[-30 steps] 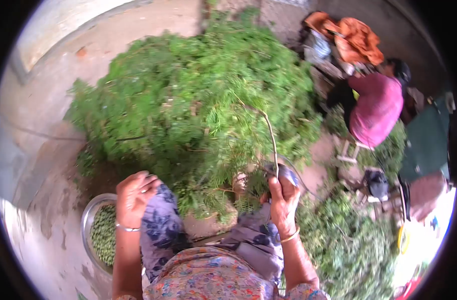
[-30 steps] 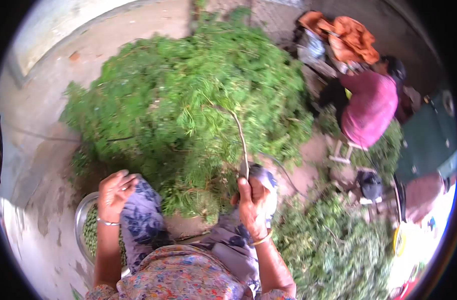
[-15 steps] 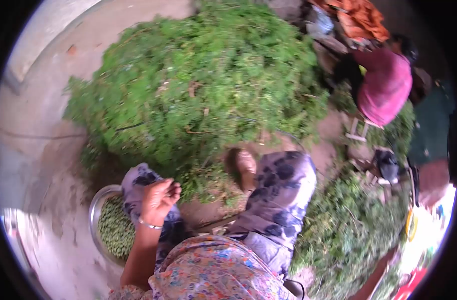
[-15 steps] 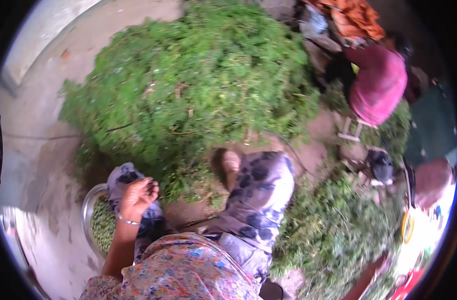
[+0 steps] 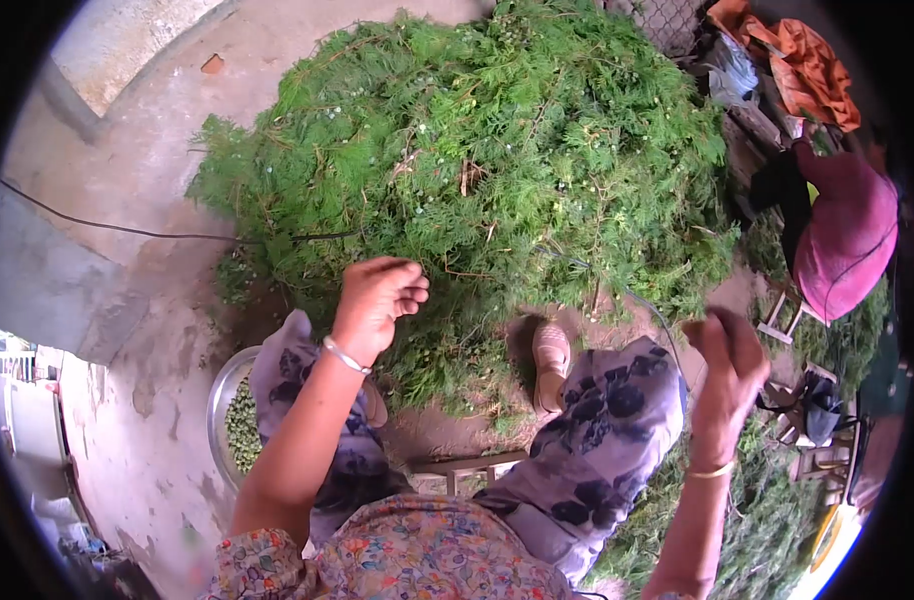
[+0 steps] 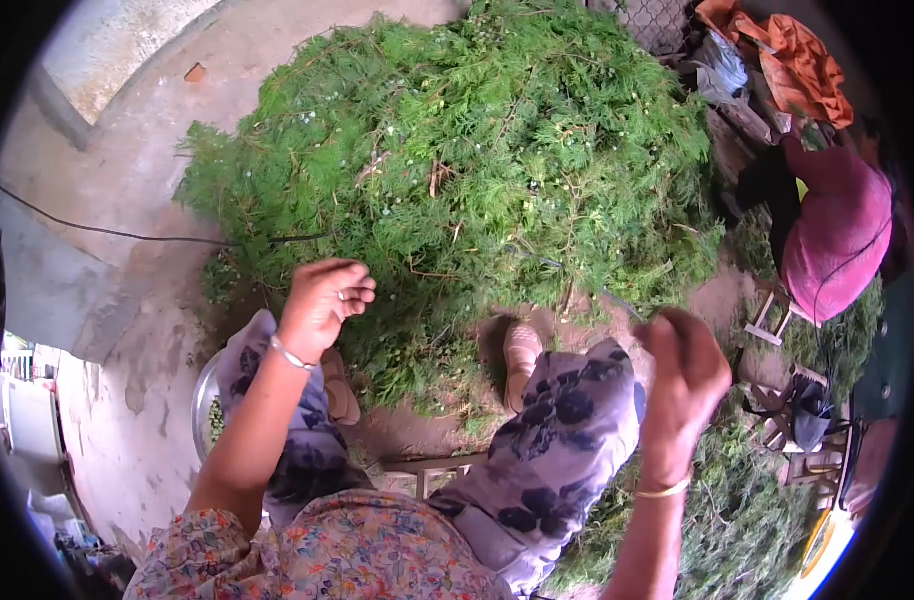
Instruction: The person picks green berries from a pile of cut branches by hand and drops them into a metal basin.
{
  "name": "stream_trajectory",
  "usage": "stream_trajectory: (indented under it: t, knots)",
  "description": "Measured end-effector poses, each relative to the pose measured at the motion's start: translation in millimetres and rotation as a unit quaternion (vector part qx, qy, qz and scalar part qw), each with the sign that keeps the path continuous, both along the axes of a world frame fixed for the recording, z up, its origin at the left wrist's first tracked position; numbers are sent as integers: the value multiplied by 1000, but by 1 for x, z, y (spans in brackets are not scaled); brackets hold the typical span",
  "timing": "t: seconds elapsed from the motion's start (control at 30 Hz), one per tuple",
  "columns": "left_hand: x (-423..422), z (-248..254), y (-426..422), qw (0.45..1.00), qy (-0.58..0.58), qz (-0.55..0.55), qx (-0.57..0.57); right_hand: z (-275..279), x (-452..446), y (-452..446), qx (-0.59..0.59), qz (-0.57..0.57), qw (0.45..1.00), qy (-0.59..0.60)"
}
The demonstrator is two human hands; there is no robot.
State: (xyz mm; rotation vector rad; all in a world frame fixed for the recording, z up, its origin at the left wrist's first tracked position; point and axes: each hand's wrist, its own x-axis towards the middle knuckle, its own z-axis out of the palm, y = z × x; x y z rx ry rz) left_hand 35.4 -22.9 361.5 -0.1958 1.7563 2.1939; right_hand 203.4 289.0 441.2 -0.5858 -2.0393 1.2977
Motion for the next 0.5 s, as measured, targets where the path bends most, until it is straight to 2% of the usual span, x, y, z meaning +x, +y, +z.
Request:
stream_trajectory:
  t: [0.07,0.13,0.2,0.27,0.33,0.4,0.43,0.47,0.5]
  knots:
    - [-17,-25,16,990,21,-68,-121,13,-53,-28,-22,69,997,16]
    - [-32,-56,33,958,39,-128,-253,12,-98,-48,-24,155,987,24]
    - [-44,-95,43,869,220,-180,-404,5,-131,-65,-44,184,982,8]
    - [-49,-128,61,823,254,-168,-480,-4,-152,-74,-125,198,972,-2]
    - [-57,-148,78,821,251,-185,-478,-13,-164,-70,-119,200,972,-22]
    - [-63,-160,95,709,250,-216,-623,-22,-171,-66,-153,206,962,-91]
    - [-71,-173,101,650,247,-272,-665,-30,-172,-65,-163,194,962,-101]
    - [-72,-182,104,649,242,-275,-667,-33,-173,-65,-168,196,960,-106]
    - [-71,-191,107,567,305,-230,-730,-32,-173,-67,-180,195,959,-97]
